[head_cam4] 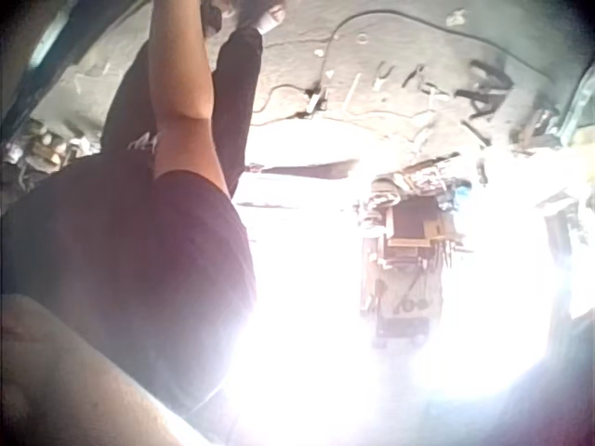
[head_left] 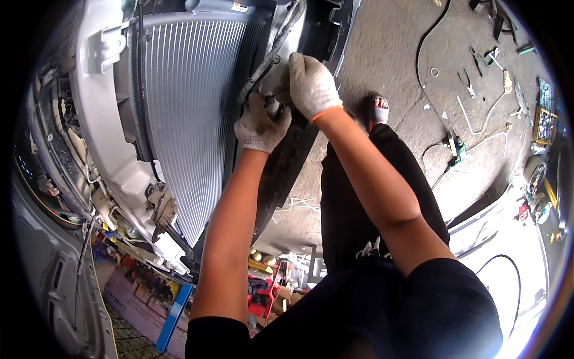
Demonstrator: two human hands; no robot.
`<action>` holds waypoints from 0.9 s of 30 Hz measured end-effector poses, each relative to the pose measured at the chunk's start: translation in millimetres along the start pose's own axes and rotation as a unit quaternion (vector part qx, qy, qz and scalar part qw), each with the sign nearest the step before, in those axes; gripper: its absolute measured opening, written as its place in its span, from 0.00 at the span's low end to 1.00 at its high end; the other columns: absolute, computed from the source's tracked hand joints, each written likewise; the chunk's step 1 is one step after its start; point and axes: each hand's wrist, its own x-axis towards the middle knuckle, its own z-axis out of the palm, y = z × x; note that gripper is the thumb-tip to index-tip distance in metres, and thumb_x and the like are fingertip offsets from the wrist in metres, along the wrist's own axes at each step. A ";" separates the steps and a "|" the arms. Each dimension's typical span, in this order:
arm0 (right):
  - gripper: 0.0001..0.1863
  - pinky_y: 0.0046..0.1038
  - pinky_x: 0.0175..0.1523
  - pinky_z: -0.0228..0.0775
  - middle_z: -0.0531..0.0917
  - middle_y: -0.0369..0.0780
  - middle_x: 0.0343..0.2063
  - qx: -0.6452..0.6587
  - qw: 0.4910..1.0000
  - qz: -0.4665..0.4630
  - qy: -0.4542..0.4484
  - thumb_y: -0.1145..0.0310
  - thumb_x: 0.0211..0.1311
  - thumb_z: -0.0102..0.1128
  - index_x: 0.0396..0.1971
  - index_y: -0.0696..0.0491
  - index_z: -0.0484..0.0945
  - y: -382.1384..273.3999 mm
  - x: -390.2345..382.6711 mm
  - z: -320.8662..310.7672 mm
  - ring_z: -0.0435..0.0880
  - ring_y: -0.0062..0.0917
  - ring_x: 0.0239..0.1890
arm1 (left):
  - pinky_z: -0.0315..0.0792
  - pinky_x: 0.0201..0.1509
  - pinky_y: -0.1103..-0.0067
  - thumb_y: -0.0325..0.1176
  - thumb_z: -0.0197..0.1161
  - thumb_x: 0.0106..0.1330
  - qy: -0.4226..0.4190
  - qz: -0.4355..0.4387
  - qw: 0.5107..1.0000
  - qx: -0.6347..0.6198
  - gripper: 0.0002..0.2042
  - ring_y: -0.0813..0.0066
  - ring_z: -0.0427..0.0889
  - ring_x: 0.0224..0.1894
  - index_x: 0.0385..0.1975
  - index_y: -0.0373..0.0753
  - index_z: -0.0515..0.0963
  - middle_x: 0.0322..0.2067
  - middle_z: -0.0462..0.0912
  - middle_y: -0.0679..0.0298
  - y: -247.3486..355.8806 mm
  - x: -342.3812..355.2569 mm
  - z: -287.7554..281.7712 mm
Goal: The person unscrews bolts from the front frame of a car using a wrench and by hand while wearing gloves. They remove components near the radiator and front bumper.
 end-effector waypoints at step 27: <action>0.13 0.38 0.48 0.82 0.82 0.45 0.41 -0.315 0.848 -0.421 -0.065 0.69 0.56 0.62 0.41 0.58 0.80 75.8 -117.4 51.4 0.85 0.39 0.44 | 0.83 0.45 0.69 0.61 0.77 0.55 0.034 0.017 0.997 -0.062 0.45 0.59 0.89 0.37 0.63 0.34 0.68 0.39 0.85 0.56 3.5 -18.0 -17.3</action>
